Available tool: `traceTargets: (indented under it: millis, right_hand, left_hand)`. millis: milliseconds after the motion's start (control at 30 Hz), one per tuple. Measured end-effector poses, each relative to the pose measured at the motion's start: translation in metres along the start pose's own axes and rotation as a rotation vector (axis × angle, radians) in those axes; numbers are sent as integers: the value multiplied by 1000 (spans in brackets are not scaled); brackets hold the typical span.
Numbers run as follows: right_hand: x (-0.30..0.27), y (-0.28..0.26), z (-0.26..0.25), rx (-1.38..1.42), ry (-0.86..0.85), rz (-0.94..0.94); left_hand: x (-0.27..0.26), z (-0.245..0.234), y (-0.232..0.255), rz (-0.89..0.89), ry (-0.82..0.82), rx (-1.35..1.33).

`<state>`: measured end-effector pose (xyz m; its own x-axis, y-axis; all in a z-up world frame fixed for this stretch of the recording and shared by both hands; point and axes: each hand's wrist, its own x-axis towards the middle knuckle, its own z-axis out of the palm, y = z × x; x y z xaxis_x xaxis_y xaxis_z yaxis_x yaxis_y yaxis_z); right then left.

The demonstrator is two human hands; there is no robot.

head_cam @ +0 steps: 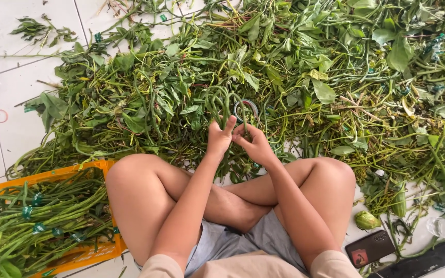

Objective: Selecting leafy vegetable stems from a pile, securing them into bunches with rubber bands, and trimming the ends with scissors.

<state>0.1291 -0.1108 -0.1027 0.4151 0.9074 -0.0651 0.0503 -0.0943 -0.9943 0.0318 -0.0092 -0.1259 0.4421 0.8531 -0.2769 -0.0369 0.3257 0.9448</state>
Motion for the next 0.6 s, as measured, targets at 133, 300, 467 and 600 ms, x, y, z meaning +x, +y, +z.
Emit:
traceTargets:
  millis: [133,300,467,600]
  right_hand:
    - [-5,-17,0,68,27,-1]
    - [-2,62,-7,26,-32,-24]
    - [-6,25,-2,-109,-140,-23]
    - [-14,-20,3,-277,-174,23]
  left_hand:
    - [6,4,-6,20,-88,-4]
    - [-9,9,9,-26,-215,127]
    - [-15,14,9,-59,-264,211]
    - [-24,20,24,-118,-273,248]
